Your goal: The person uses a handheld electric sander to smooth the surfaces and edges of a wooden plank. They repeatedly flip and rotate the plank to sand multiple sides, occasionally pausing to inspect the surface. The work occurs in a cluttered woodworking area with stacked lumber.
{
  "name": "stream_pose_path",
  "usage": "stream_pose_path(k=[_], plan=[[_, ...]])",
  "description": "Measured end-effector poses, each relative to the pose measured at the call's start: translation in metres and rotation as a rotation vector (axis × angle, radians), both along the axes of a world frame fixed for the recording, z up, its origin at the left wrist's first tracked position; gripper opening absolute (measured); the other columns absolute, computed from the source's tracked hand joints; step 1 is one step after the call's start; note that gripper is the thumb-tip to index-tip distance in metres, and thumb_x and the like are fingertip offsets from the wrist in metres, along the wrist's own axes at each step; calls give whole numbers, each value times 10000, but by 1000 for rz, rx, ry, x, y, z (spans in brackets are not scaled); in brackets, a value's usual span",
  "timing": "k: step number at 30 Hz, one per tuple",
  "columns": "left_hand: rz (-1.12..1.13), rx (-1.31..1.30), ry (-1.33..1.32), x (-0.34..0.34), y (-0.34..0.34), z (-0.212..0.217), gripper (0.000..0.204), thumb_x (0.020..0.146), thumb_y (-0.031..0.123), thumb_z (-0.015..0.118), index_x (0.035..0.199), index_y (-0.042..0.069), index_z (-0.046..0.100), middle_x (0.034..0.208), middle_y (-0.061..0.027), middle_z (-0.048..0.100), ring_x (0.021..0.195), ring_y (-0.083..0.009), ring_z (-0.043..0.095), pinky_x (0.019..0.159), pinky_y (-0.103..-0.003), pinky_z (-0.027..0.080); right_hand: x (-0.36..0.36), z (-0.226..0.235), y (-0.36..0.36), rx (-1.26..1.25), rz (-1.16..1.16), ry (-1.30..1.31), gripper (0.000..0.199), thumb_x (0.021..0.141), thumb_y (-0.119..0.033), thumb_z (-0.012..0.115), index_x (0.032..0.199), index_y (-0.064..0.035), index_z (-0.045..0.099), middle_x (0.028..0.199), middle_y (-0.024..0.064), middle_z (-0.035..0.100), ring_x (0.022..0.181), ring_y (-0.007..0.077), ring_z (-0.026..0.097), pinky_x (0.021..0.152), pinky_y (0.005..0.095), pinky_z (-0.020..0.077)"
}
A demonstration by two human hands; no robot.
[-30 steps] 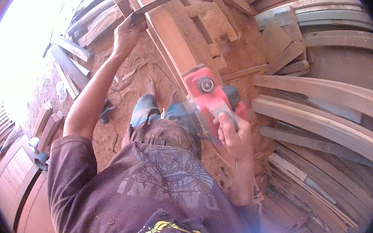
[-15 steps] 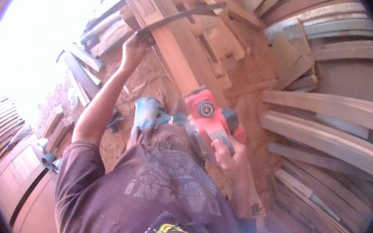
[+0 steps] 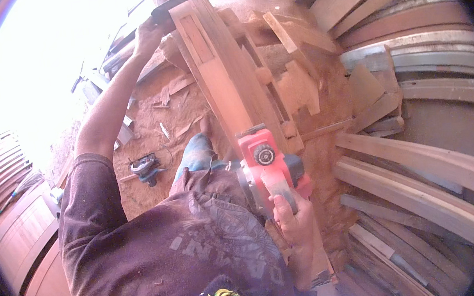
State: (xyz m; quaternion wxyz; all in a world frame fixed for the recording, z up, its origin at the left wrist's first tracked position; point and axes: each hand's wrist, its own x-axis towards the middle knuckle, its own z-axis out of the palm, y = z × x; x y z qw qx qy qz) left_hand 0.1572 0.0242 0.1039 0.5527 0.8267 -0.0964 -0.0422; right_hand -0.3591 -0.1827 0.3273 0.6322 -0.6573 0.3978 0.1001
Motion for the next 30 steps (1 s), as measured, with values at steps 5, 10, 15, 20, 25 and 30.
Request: stream_pose_path(k=[5,10,15,20,25,30], plan=[[-87,-31,9,0,-7,2,372,964,246,751,1312,115,734,1058,-73,804,906,-151,737,820,-337,579,31,4,2,18,-20,0,379,1095,-337,603,1024,22,697,636,-6,569,531,66,488,501,246,368],[-124,-60,48,7,0,1,364,964,225,749,1312,121,738,1049,-56,805,908,-136,729,825,-335,577,63,0,-1,-14,55,-9,364,1093,-327,595,939,-3,657,636,-9,562,530,57,483,488,242,352],[-114,10,37,14,0,-4,346,968,251,759,1294,135,756,1039,-55,805,859,-122,707,797,-325,572,96,-5,3,-4,43,-4,374,1093,-349,591,902,-30,633,639,-12,557,520,53,475,472,233,338],[-117,-53,103,14,3,-12,342,965,254,761,1292,153,764,1021,-34,804,832,-110,690,773,-326,566,146,-5,7,60,4,26,415,1087,-405,601,887,-42,619,634,-17,540,518,52,476,463,224,333],[-67,-125,137,3,3,0,345,977,289,772,1298,163,760,1004,-33,799,872,-91,705,797,-312,572,195,-1,12,80,-10,12,406,1070,-369,659,853,-26,639,660,-38,537,572,43,498,512,247,389],[32,-265,213,-14,15,-2,357,965,210,796,1280,53,735,1042,-50,802,957,-115,736,834,-309,588,234,-8,12,36,33,-11,410,1068,-390,666,889,-21,688,678,-44,536,569,37,493,509,236,387]])
